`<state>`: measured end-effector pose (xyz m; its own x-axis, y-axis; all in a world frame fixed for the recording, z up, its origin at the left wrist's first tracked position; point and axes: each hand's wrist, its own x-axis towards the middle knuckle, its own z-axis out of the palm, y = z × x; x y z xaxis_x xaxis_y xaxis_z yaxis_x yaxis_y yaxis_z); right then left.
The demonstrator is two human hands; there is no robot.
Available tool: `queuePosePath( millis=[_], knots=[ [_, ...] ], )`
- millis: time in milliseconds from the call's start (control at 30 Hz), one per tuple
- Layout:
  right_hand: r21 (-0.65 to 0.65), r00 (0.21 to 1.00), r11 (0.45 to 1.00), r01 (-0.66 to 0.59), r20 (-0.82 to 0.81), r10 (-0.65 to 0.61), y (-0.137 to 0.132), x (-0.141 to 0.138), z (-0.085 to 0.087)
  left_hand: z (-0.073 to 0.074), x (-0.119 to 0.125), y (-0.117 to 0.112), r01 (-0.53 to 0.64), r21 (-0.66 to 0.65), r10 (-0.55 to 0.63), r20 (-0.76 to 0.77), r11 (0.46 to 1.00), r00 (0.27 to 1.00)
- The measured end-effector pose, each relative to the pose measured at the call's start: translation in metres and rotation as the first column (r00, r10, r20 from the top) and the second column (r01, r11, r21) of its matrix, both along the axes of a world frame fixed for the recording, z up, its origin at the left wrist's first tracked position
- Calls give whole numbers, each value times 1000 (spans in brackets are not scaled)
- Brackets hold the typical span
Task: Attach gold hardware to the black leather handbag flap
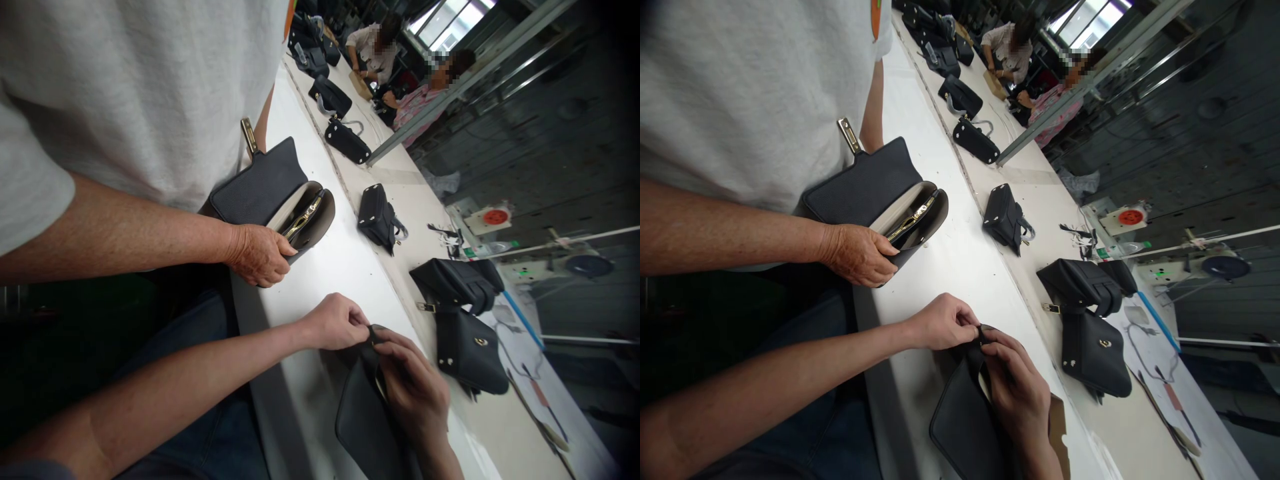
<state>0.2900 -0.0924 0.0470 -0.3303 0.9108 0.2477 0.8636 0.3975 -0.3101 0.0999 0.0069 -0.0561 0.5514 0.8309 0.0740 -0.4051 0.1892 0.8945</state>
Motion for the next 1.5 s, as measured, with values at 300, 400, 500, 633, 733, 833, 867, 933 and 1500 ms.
queuePosePath(
  millis=[300,400,500,633,733,833,867,933,1500],
  knots=[
    [-185,978,982,46,-192,-82,10,14,-2,-6,-10,23,218,26,-219,55,976,974],
    [-236,963,970,63,-239,-121,18,20,-3,-14,-4,29,244,29,-246,59,969,968],
    [-279,947,958,64,-287,-146,28,23,-3,-19,1,37,192,31,-194,81,981,978],
    [-338,928,941,30,-339,-152,42,25,-5,-19,0,50,91,194,-119,136,977,984],
    [-355,903,934,25,-392,-173,49,29,-9,-17,-2,62,78,381,-130,113,921,985],
    [-378,890,925,48,-404,-211,53,35,-12,-15,0,73,90,489,-125,38,868,991],
    [-381,890,922,62,-398,-224,54,37,-12,-14,1,76,91,514,-114,13,853,993],
    [-384,889,919,89,-386,-248,56,38,-13,-14,4,80,111,544,-111,-34,832,993],
    [-298,912,952,71,-366,-182,50,33,-17,-7,-4,66,279,528,-78,-371,802,925]
  ],
)
